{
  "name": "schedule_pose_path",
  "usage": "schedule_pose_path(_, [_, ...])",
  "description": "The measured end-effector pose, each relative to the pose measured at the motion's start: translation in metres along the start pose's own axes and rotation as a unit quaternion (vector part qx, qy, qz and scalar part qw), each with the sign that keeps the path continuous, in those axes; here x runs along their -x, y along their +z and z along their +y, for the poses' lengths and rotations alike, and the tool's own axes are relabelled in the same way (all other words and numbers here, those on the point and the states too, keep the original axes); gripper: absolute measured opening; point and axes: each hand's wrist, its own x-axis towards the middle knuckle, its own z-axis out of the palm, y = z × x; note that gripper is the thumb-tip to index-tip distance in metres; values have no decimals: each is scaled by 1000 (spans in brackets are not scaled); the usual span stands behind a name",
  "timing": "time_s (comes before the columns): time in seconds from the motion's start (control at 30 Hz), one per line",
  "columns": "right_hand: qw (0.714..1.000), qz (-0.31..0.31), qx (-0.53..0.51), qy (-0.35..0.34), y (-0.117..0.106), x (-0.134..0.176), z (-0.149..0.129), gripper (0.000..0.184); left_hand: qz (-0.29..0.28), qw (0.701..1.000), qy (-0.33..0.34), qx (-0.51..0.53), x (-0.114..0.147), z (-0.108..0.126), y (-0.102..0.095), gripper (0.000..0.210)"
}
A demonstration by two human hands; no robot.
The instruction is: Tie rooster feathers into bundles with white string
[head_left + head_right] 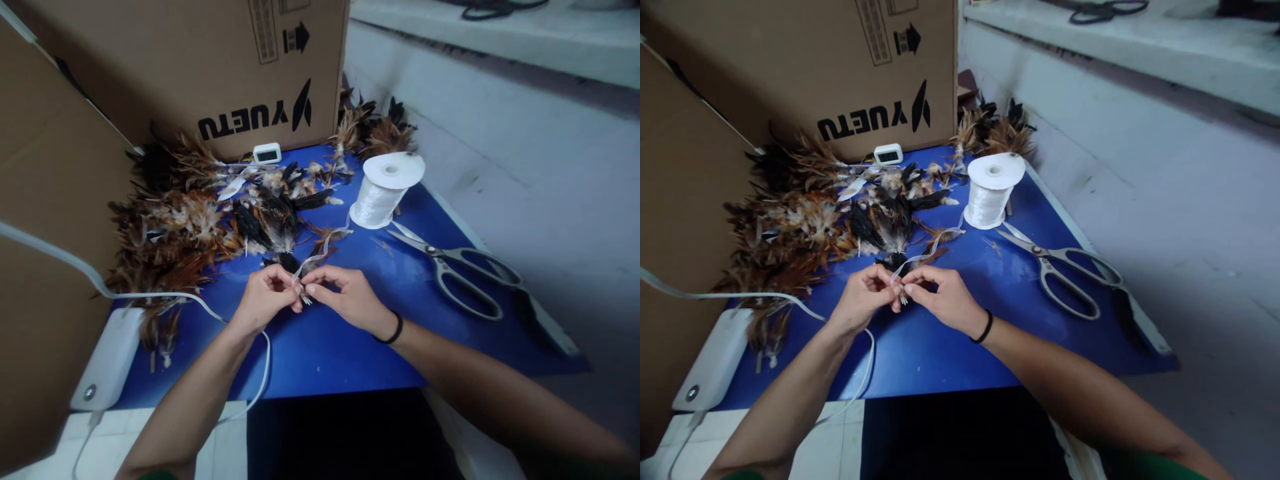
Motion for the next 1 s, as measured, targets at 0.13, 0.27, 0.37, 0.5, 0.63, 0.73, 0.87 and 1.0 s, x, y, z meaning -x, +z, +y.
schedule_pose_path(0.13, [999, -5, -25, 26, 0, -3, 3, 12, -9, 1000, 0, -7, 0, 1, 1, 24])
schedule_pose_path(0.27, [1000, 2, -8, 17, 1, -3, 5, 11, -6, 1000, 7, -15, 0, 0, 2, 25])
schedule_pose_path(0.37, [1000, 7, -11, 17, 3, -1, 6, 9, -5, 999, 24, -36, 0, -1, 3, 24])
schedule_pose_path(0.5, [994, -4, -92, 59, 5, -2, 6, 13, 7, 995, 66, -79, 2, -3, 3, 23])
schedule_pose_path(0.63, [984, 10, -154, 87, 5, -4, 7, 17, 19, 985, 116, -126, 4, -7, 2, 19])
schedule_pose_path(0.73, [979, 18, -175, 99, 5, -4, 6, 20, 40, 969, 165, -181, 6, -9, 1, 15])
schedule_pose_path(0.87, [976, 23, -187, 108, 4, -3, 4, 22, 56, 949, 218, -219, 9, -9, 2, 10])
schedule_pose_path(1.0, [974, 25, -201, 103, 5, -3, 3, 22, 67, 933, 263, -238, 11, -10, 4, 8])
